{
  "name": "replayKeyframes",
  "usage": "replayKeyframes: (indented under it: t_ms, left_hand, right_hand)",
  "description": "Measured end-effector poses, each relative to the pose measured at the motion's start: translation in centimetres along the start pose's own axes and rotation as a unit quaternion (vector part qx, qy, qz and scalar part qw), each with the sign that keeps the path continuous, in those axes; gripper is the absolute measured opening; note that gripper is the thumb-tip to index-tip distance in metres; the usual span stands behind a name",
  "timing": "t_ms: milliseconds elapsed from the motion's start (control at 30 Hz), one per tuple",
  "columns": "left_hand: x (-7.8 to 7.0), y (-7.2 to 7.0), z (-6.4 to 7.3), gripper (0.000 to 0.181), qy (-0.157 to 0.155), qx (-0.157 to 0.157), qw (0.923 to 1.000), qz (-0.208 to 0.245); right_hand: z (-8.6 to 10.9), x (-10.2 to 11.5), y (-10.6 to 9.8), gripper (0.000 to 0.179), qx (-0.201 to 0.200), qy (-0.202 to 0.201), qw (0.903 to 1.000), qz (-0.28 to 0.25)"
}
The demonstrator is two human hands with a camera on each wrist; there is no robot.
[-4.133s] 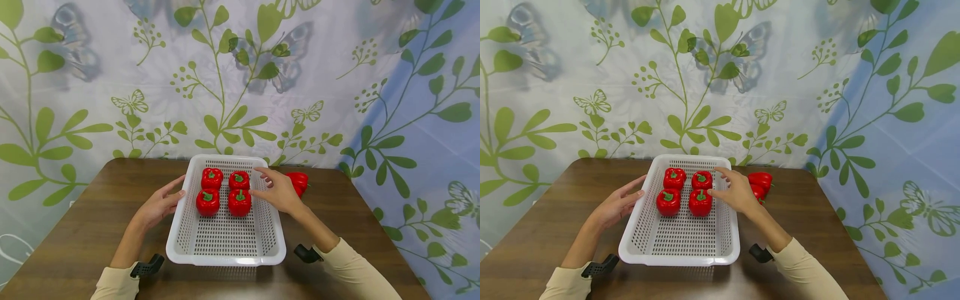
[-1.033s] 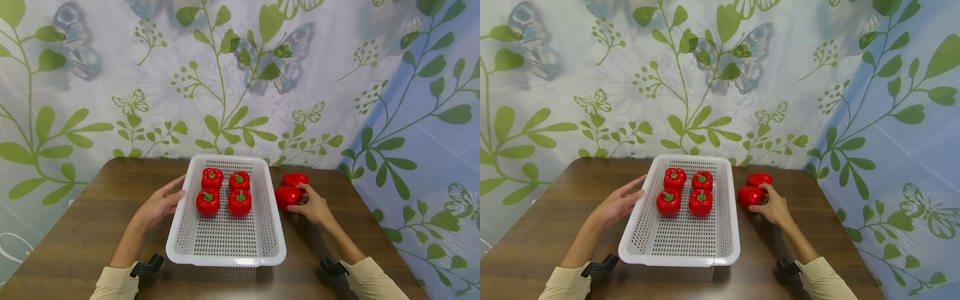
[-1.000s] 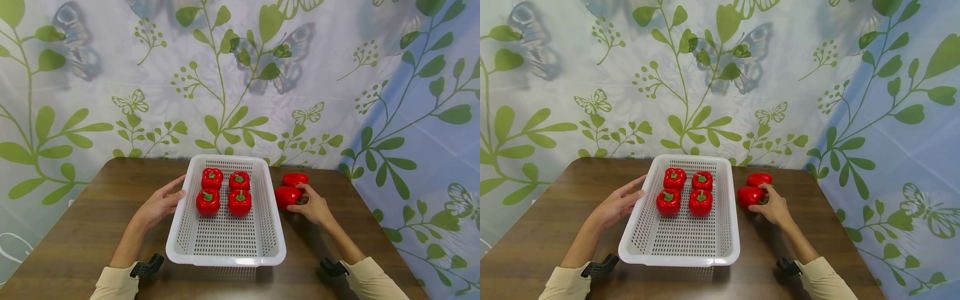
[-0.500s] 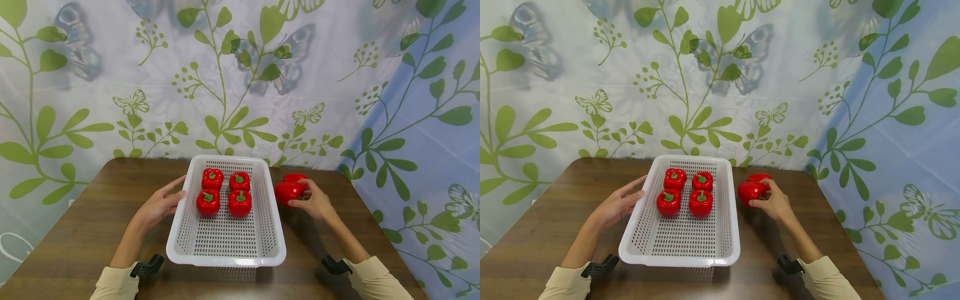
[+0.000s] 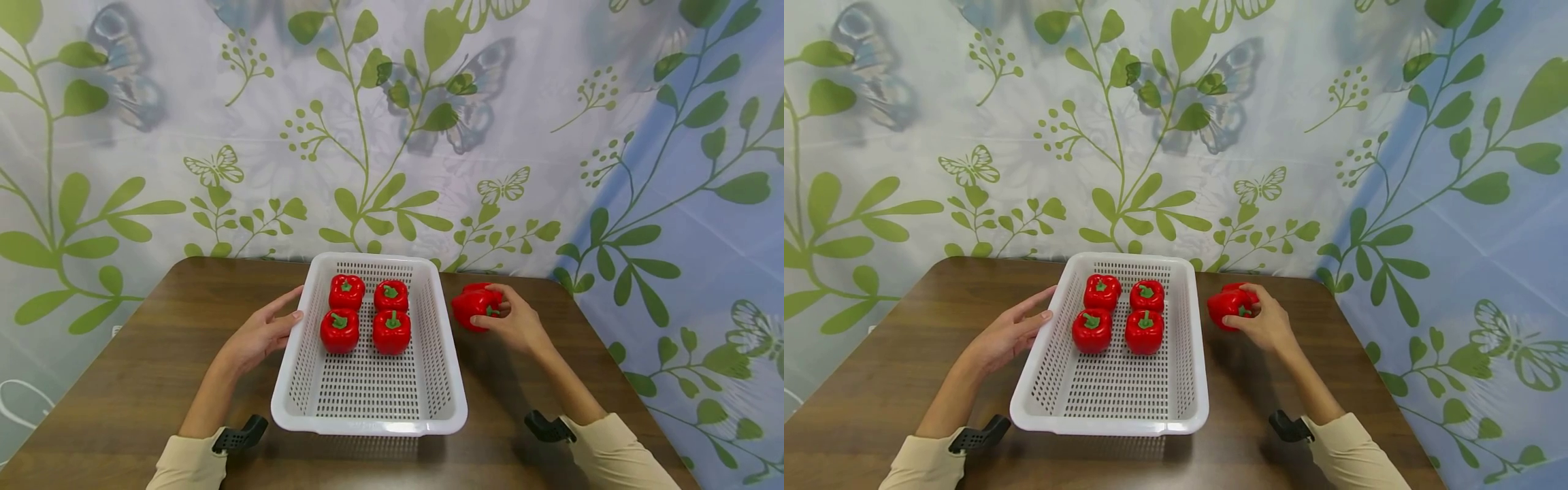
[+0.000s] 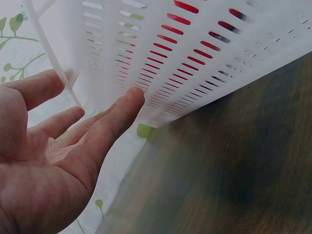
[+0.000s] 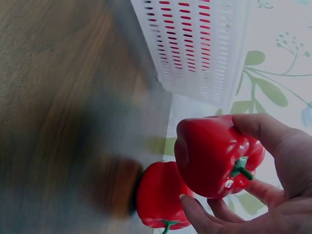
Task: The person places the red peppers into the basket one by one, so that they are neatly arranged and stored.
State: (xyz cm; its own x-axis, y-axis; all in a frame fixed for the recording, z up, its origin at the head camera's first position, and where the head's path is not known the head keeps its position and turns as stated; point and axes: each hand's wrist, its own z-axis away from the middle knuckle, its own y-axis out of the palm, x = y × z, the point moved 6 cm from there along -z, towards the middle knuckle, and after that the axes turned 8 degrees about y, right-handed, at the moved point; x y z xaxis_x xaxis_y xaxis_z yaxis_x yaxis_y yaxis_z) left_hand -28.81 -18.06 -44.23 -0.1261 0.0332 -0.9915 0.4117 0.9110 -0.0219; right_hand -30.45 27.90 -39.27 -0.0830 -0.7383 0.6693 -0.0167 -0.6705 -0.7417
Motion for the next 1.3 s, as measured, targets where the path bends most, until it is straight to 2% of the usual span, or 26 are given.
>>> replayKeyframes:
  t_ms: [367,700,1300]
  left_hand:
    - [0.0,0.0,0.1,0.066,-0.002,-0.002,1.0000,0.000]
    - [0.0,0.0,0.1,0.066,0.000,-0.002,1.0000,0.000]
    - [0.0,-0.1,0.1,0.066,0.000,-0.004,1.0000,-0.002]
  right_hand:
    - [0.3,2.1,-1.1,0.070,-0.040,-0.050,0.9978,0.013]
    - [0.7,3.3,-2.1,0.080,-0.040,-0.011,0.9992,0.000]
    - [1.7,8.1,-2.9,0.076,-0.037,-0.055,0.9978,0.006]
